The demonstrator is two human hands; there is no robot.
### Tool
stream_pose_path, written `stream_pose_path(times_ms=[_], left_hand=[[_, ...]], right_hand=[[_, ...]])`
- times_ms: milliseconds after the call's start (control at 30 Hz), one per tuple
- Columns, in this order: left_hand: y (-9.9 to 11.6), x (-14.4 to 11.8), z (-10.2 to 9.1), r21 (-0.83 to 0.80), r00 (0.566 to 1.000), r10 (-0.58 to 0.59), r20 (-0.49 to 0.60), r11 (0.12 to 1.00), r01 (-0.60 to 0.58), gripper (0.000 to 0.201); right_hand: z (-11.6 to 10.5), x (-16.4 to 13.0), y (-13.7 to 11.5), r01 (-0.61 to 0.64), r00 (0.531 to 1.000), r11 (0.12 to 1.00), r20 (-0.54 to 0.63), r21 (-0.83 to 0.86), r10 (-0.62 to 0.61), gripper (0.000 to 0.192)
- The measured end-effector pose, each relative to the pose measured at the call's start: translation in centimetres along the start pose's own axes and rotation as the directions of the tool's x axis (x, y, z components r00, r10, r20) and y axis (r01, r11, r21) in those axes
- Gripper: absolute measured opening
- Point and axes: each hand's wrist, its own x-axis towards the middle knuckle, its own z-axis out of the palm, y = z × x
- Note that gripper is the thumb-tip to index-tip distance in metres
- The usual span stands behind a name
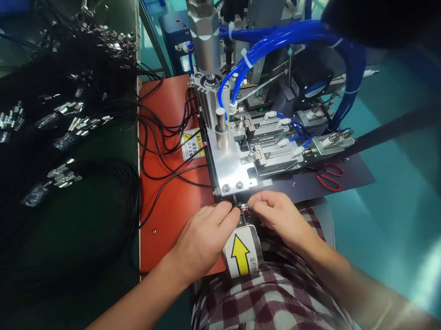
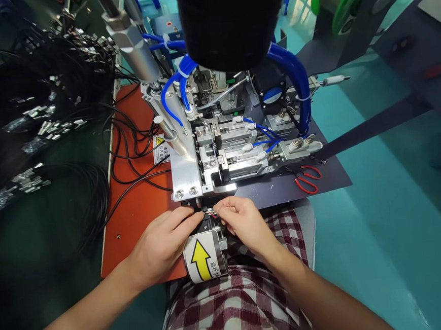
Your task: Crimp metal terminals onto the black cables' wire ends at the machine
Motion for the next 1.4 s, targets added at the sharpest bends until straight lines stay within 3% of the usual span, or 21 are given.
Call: stream_pose_path(times_ms=[67, 200, 333, 433, 533, 600, 700, 767, 867, 967, 1100, 1300, 1400], left_hand=[[-0.1, 0.0, 0.0, -0.001, 1.0, 0.012, -0.009, 1.0, -0.012, 0.03], [-0.1, -0.1, 0.2, -0.007, 1.0, 0.007, -0.004, 1.0, -0.007, 0.029], [0.0, -0.2, 0.3, -0.018, 1.0, 0.0, -0.018, 1.0, 0.0, 0.029], [0.0, -0.2, 0.3, -0.029, 1.0, -0.001, -0.011, 1.0, 0.001, 0.028], [-0.1, -0.2, 0.5, -0.03, 1.0, 0.001, -0.007, 1.0, -0.001, 0.029], [-0.1, -0.2, 0.5, -0.026, 1.0, 0.002, -0.003, 1.0, -0.002, 0.029], [-0.1, -0.2, 0.3, -0.021, 1.0, 0.003, 0.01, 1.0, -0.003, 0.029], [0.1, 0.0, -0.1, -0.002, 1.0, -0.005, 0.019, 1.0, 0.005, 0.029], [0.4, 0.2, -1.0, 0.083, 0.998, -0.051, 0.043, 0.995, 0.048, 0.031], [0.9, -0.1, -1.5, 0.13, 0.982, -0.139, 0.126, 0.984, 0.123, 0.033], [1.8, -0.8, -0.9, 0.074, 0.936, -0.238, 0.26, 0.971, 0.226, 0.052], [2.1, -0.5, -0.4, -0.053, 0.949, -0.251, 0.191, 0.963, 0.265, 0.036], [1.5, -0.5, -0.3, -0.09, 0.959, -0.226, 0.172, 0.966, 0.244, 0.032]], right_hand=[[-0.2, -0.2, 0.0, -0.063, 0.997, 0.993, 0.041, 0.104, 0.059, 0.023], [0.2, -1.4, 0.1, -0.034, 0.999, 0.989, -0.008, 0.144, 0.035, 0.029], [0.8, -2.4, 0.4, 0.129, 0.984, 0.987, -0.108, -0.099, -0.14, 0.021], [0.8, -2.6, 0.1, 0.302, 0.917, 0.875, -0.136, -0.377, -0.375, 0.011], [0.6, -2.3, -0.5, 0.382, 0.872, 0.802, -0.108, -0.46, -0.478, 0.012], [0.5, -1.8, -0.6, 0.352, 0.905, 0.87, -0.113, -0.346, -0.41, 0.013], [0.3, -0.8, 0.1, 0.187, 0.979, 0.982, -0.075, -0.028, -0.188, 0.01], [0.1, -0.2, 1.0, 0.083, 0.997, 0.985, -0.007, 0.149, -0.083, 0.008], [-0.3, 0.0, 1.6, -0.018, 0.995, 0.961, 0.102, 0.277, -0.011, 0.016], [-0.4, -0.4, 1.0, -0.023, 0.996, 0.956, 0.089, 0.293, -0.003, 0.025], [0.3, -0.7, 0.1, 0.034, 0.999, 0.965, -0.014, 0.258, -0.032, 0.028], [0.6, 0.1, 0.9, 0.015, 0.999, 0.949, 0.035, 0.316, -0.028, 0.022], [0.7, 0.0, 1.3, 0.058, 0.998, 0.968, 0.021, 0.245, -0.065, 0.022]])
